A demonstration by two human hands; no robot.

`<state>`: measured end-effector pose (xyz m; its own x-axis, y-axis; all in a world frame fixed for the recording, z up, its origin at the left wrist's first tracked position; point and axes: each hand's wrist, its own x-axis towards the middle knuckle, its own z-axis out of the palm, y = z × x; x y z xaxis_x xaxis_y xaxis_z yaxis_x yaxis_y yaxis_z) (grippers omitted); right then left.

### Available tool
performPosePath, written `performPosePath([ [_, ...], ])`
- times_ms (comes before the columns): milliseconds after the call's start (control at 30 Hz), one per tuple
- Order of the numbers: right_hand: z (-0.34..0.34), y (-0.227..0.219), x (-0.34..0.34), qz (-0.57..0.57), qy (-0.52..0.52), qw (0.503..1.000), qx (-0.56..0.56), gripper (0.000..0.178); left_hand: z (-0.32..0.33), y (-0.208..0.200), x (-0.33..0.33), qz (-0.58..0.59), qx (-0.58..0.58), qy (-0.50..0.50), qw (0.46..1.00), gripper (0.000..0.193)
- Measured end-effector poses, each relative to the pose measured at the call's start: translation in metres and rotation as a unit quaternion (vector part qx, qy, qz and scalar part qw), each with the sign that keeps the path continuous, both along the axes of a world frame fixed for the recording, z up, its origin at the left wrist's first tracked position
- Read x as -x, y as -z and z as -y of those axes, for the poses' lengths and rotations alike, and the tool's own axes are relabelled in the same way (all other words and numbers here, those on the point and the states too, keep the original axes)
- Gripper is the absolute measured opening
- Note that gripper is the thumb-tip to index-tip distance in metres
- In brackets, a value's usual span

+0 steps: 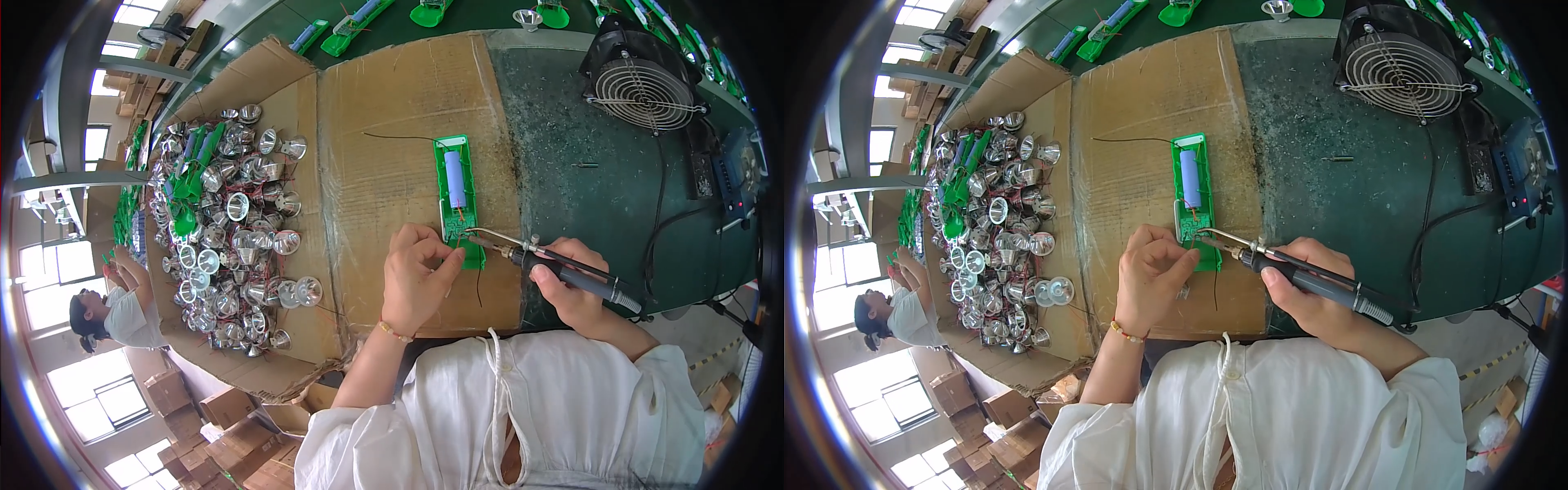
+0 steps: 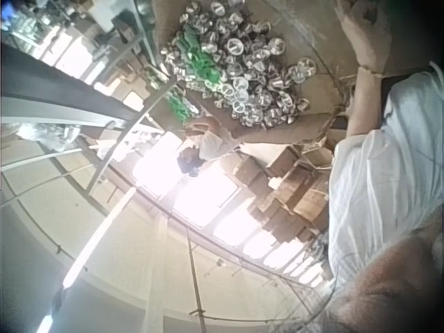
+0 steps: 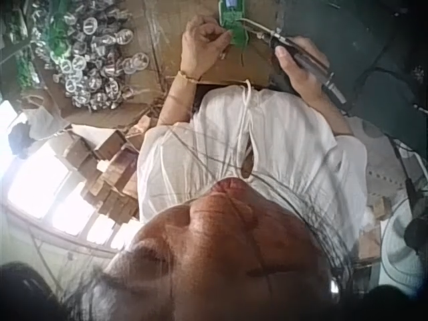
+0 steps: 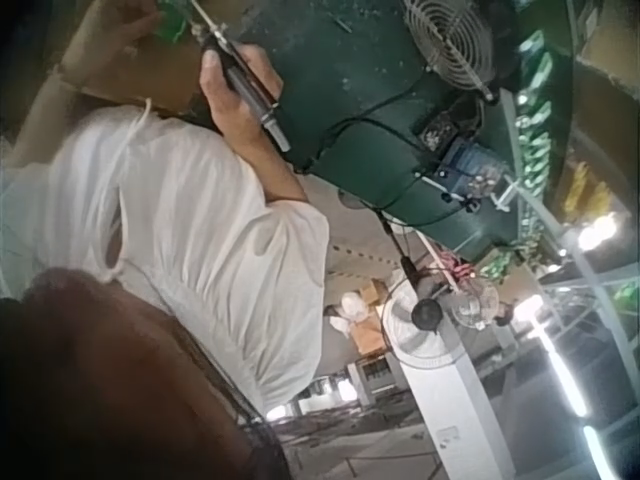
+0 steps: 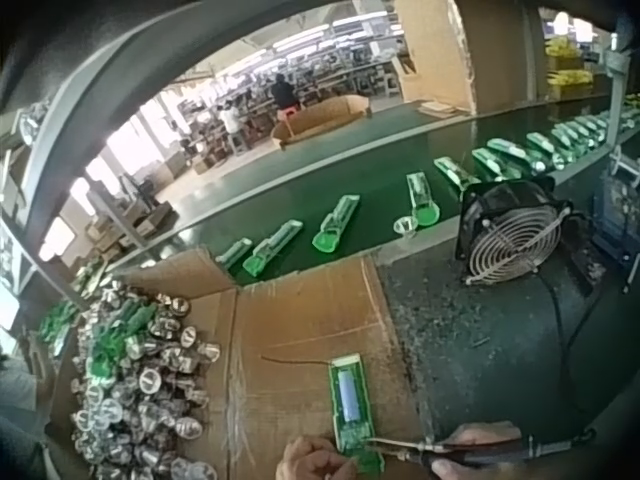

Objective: Perform precision soldering on circuit boards inside flashlight housings on an assembly line.

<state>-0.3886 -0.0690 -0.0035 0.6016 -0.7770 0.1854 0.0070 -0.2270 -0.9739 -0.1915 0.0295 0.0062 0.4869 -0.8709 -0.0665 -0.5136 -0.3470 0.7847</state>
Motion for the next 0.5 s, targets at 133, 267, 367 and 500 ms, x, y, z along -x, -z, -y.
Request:
performPosePath([
  [133, -0.0003, -0.0012, 0.0017, -0.023, -0.006, 1.000, 0.001, 0.016, 0.0003, 0.0010, -0.0018, 0.004, -0.008, 0.006, 1.000, 0.009],
  [267, -0.0051, 0.0054, 0.0050, -0.030, 0.016, 0.997, -0.062, 0.016, 0.0000, -0.0001, -0.0011, -0.009, -0.023, 0.005, 1.000, 0.010],
  [367, -0.0029, 0.0048, 0.0087, -0.027, 0.010, 0.998, -0.056, 0.017, 0.0005, -0.0008, -0.0015, -0.011, -0.025, 0.005, 1.000, 0.010],
  [500, -0.0002, 0.0062, 0.0088, -0.013, 0.008, 0.999, -0.043, 0.019, -0.0011, 0.0011, -0.0032, -0.002, -0.012, 0.007, 1.000, 0.010],
])
